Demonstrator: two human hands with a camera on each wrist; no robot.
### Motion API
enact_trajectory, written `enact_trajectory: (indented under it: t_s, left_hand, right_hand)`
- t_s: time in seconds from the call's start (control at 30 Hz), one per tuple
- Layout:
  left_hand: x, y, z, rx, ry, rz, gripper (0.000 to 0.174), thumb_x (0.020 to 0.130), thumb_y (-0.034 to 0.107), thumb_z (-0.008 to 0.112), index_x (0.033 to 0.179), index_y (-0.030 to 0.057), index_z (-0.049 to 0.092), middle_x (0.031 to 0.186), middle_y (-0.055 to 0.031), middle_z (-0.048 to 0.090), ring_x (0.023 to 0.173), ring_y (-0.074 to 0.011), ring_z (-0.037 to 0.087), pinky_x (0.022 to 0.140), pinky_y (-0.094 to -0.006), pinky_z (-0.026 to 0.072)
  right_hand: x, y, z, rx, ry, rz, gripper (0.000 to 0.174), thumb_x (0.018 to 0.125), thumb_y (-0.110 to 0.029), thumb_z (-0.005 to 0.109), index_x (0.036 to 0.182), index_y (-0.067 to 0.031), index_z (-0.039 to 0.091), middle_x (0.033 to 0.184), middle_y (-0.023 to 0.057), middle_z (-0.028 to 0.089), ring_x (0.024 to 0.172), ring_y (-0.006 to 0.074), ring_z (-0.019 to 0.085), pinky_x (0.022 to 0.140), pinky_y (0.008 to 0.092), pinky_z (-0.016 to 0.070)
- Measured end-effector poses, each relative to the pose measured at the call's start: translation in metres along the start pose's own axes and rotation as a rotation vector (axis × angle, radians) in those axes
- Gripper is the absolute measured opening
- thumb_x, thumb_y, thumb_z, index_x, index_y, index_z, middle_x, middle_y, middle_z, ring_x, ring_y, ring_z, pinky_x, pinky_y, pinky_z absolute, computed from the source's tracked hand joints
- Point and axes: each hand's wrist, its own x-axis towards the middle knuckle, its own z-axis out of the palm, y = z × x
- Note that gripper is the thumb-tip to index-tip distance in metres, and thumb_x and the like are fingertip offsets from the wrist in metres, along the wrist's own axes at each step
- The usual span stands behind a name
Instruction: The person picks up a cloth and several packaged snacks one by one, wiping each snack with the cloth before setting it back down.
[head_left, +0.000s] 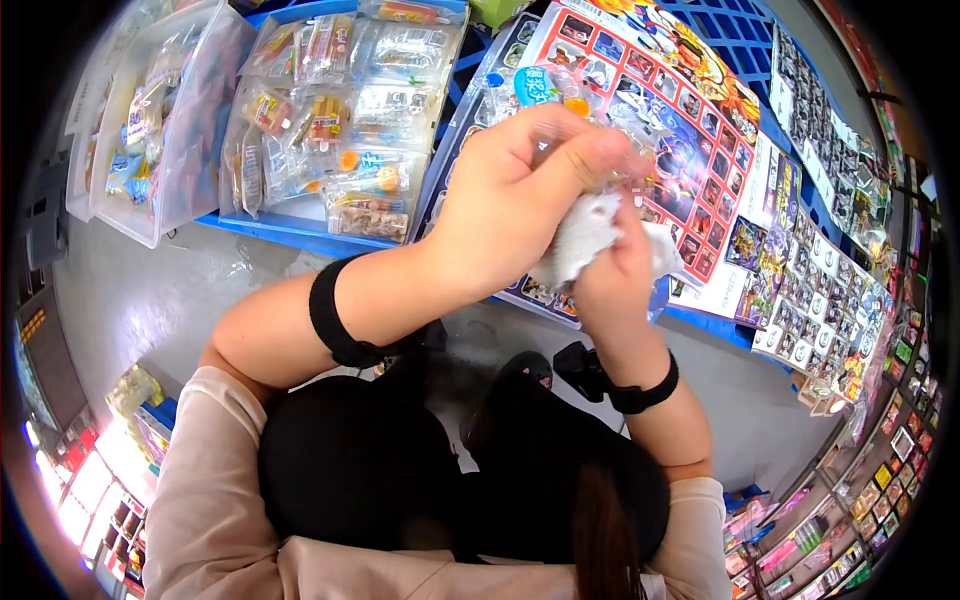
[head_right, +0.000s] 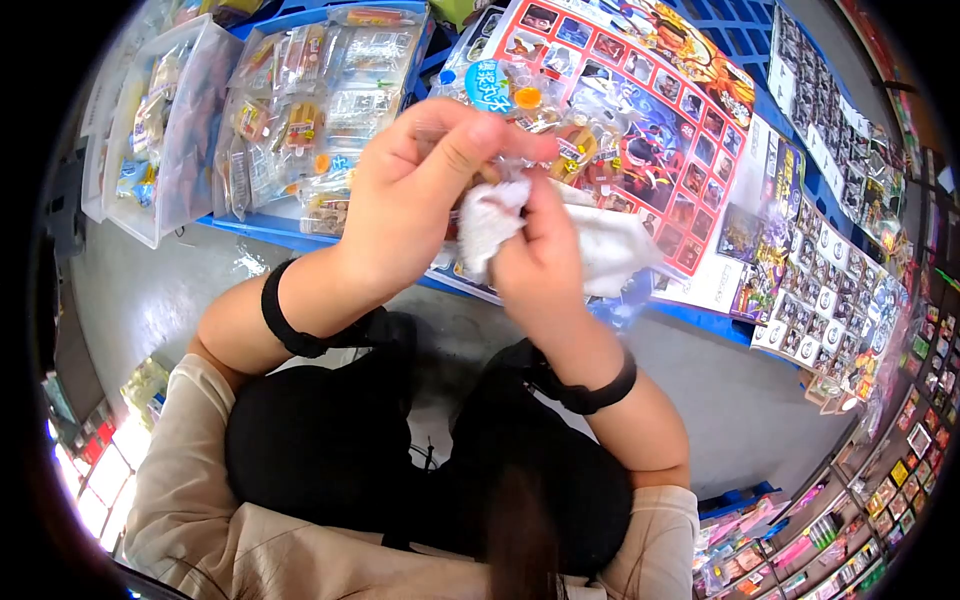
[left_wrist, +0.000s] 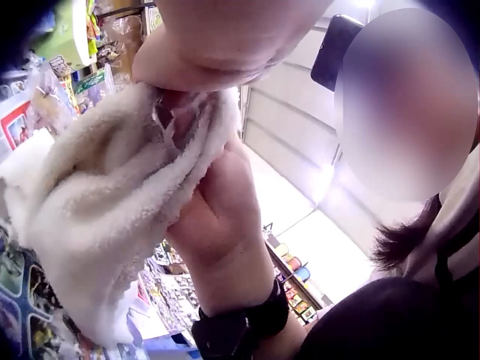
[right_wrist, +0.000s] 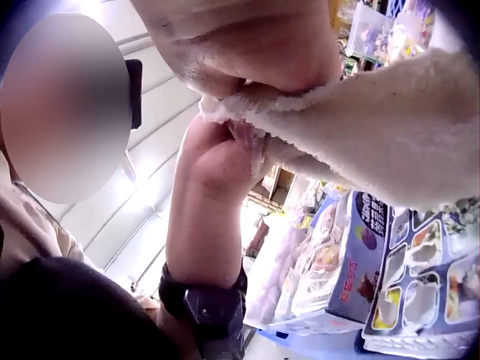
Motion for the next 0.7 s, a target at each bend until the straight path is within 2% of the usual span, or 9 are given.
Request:
enact_trajectory:
  t_s: [0.07,0.17,0.33,0.37,0.4,0.5,0.6,0.63,0.7]
  left_hand:
    - [0.0,-0.002,0.004,-0.276,0.085,-0.007,0.021,0.089,0.021,0.055,0.091,0.0,0.053,0.086,-0.0113,0.064,0.078,-0.0166,0.063,0.07,-0.0275,0.0505]
    - [0.003,0.004,0.0,-0.266,0.107,-0.023,0.021,0.091,0.023,0.051,0.094,0.0023,0.049,0.094,-0.0164,0.062,0.085,-0.0248,0.064,0.072,-0.0337,0.0524]
    - [0.015,0.015,-0.01,-0.136,0.071,-0.068,0.031,0.093,0.035,0.042,0.101,0.0064,0.052,0.105,-0.0196,0.06,0.091,-0.0274,0.062,0.07,-0.0335,0.0534]
    - [0.017,0.019,-0.016,-0.152,-0.063,-0.145,0.04,0.094,0.038,0.036,0.118,0.0085,0.047,0.116,-0.0221,0.053,0.101,-0.0303,0.058,0.079,-0.0352,0.0502]
    - [0.019,0.019,-0.024,-0.152,-0.063,-0.144,0.04,0.094,0.038,0.036,0.118,0.0085,0.047,0.116,-0.0221,0.053,0.101,-0.0303,0.058,0.079,-0.0352,0.0502]
    - [0.024,0.017,-0.046,-0.513,-0.479,-0.148,0.046,0.095,0.034,0.035,0.136,0.0143,0.028,0.134,-0.0226,0.034,0.119,-0.0351,0.042,0.096,-0.0429,0.037]
    - [0.018,0.002,-0.052,-0.335,-0.544,-0.007,0.047,0.093,0.029,0.043,0.135,0.0141,0.029,0.135,-0.0205,0.034,0.121,-0.0346,0.04,0.094,-0.0427,0.0386]
    - [0.016,-0.002,-0.05,-0.377,-0.469,-0.012,0.042,0.088,0.021,0.054,0.127,0.0115,0.04,0.123,-0.0143,0.047,0.111,-0.026,0.049,0.089,-0.0356,0.0414]
    - [0.017,0.002,-0.054,-0.277,-0.43,-0.015,0.035,0.087,0.019,0.057,0.119,0.0098,0.045,0.113,-0.0101,0.051,0.103,-0.0202,0.052,0.085,-0.0313,0.0423]
  right_hand:
    - [-0.004,0.008,0.004,-0.228,0.033,-0.097,0.022,0.087,-0.004,0.047,0.109,-0.0001,0.047,0.096,0.0068,0.059,0.083,0.0129,0.056,0.072,0.0248,0.0445]
    - [-0.007,0.008,0.001,-0.389,-0.015,-0.027,0.018,0.089,-0.007,0.047,0.105,0.0009,0.049,0.08,0.0073,0.059,0.075,0.0119,0.056,0.069,0.0266,0.0438]
    - [-0.014,0.008,-0.006,-0.478,-0.121,-0.006,0.021,0.092,-0.016,0.047,0.103,0.0002,0.054,0.086,0.0065,0.061,0.078,0.0112,0.055,0.069,0.0253,0.0434]
    - [-0.013,0.006,-0.009,-0.327,-0.125,0.085,0.022,0.092,-0.016,0.046,0.106,-0.0003,0.053,0.091,0.0069,0.061,0.082,0.0126,0.056,0.073,0.0262,0.0442]
    - [-0.013,0.004,-0.012,-0.175,-0.127,0.173,0.024,0.092,-0.016,0.046,0.109,-0.0007,0.053,0.096,0.0074,0.061,0.086,0.0141,0.057,0.077,0.0271,0.045]
    - [-0.015,0.012,-0.035,0.256,-0.131,0.355,0.029,0.092,-0.017,0.044,0.116,-0.001,0.05,0.108,0.0089,0.058,0.096,0.0175,0.057,0.085,0.0304,0.0456]
    - [-0.011,0.014,-0.046,0.715,-0.348,0.417,0.033,0.092,-0.018,0.044,0.12,0.0,0.047,0.114,0.011,0.055,0.101,0.0205,0.057,0.088,0.0341,0.046]
    - [-0.012,0.014,-0.045,0.804,-0.335,0.453,0.037,0.091,-0.02,0.046,0.123,0.0002,0.044,0.115,0.0117,0.054,0.101,0.0212,0.057,0.087,0.0353,0.0465]
    - [-0.014,0.025,-0.057,0.73,-0.341,0.439,0.039,0.092,-0.022,0.045,0.124,0.0,0.043,0.116,0.0124,0.053,0.102,0.0224,0.056,0.088,0.0364,0.0463]
